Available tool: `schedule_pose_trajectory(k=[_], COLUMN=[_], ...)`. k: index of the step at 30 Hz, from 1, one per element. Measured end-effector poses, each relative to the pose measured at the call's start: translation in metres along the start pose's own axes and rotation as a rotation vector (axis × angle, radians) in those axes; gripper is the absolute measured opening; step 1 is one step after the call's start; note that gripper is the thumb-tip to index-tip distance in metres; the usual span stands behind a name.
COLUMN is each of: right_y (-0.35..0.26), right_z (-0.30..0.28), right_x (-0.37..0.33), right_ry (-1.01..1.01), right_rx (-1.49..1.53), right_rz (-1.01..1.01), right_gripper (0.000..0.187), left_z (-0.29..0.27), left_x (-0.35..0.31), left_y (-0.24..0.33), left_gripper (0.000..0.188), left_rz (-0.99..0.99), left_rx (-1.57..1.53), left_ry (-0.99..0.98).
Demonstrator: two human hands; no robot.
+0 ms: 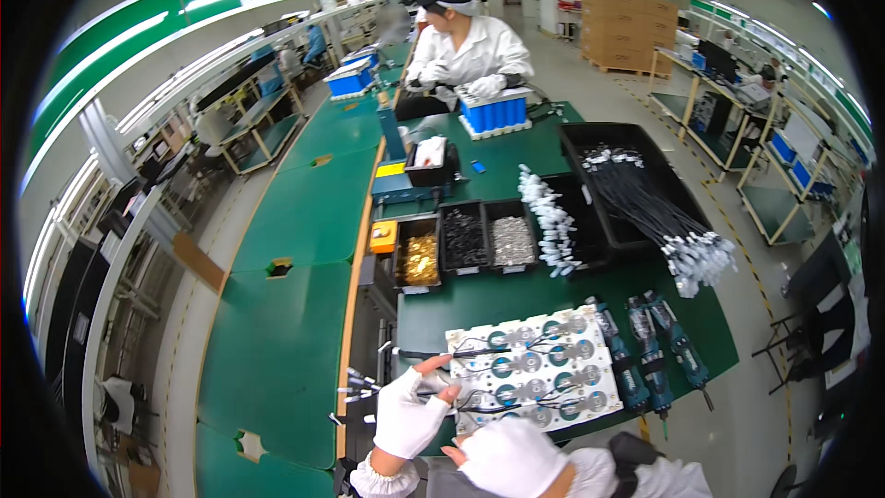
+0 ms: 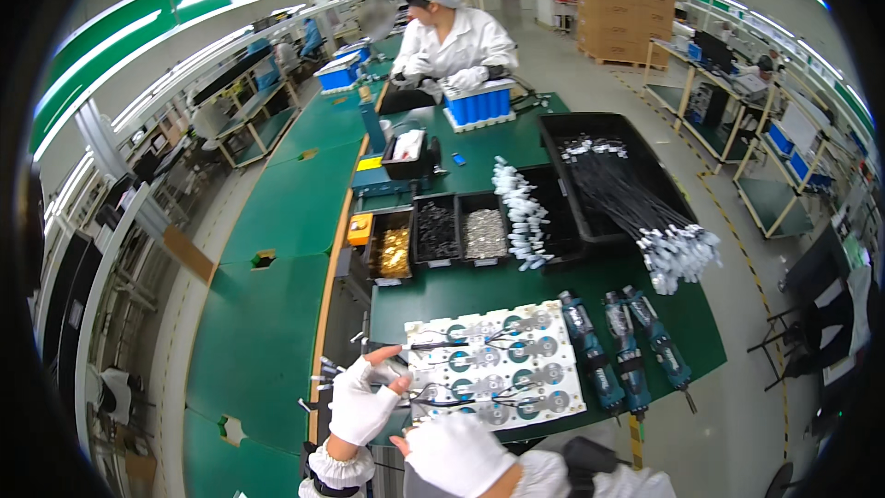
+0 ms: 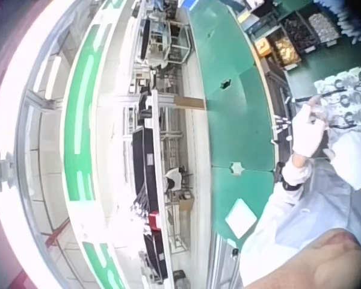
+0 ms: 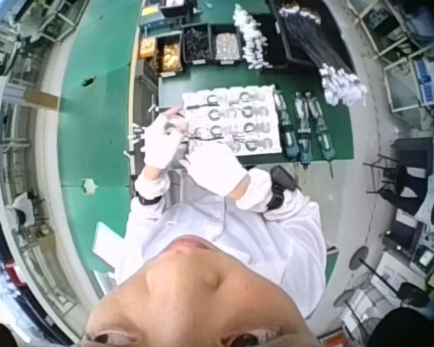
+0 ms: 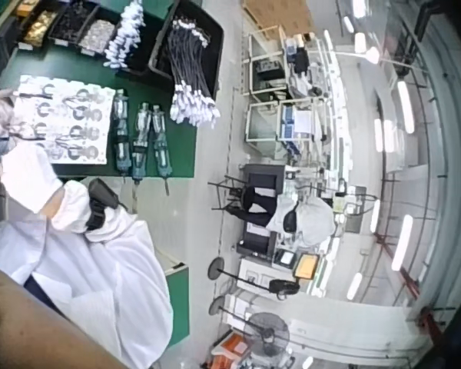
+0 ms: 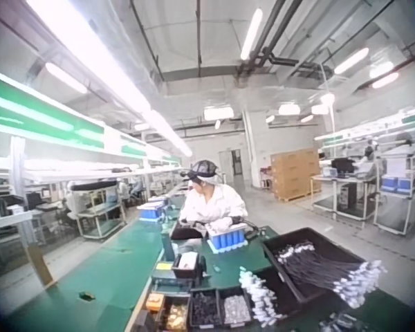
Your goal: Assembling components of a battery pack and using an electric screwdriver to secure them.
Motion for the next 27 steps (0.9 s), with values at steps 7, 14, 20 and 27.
schedule_pose_trajectory(k=[7,14,20,27], right_y=[0.046,0.066,0.063,0.058], right_z=[-0.059,-0.037,-0.052,-0.053], right_x=[0.024,0.049,0.043,0.041], right_ry=[0.369,0.263,0.321,0.356], right_rx=[-0.274,-0.176,-0.116,-0.102], right_rz=[0.058,0.081,0.028,-0.054], right_gripper=[0.025,0.031,0.030,0.018], left_z=[-0.008,0.007,0.009,0.021], left_x=[0.028,0.036,0.038,0.041], left_y=[0.003,-0.013,-0.009,0.015], left_gripper=[0.027,0.013,0.009,0.022], left_rz=[0.265,0.346,0.278,0.302], left_rx=[0.463,0.427,0.253,0.243], left_ry=[-0.091,-0.136,-0.166,-0.224])
Point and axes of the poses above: each hand's wrist, its own x-axis towards the middle knuckle, its own z-axis out of the palm, y = z × x, the point moved 9 cm from there along x, towards the middle knuckle, and after that the axes turned 3 degrees about x, right-handed, at the moved point
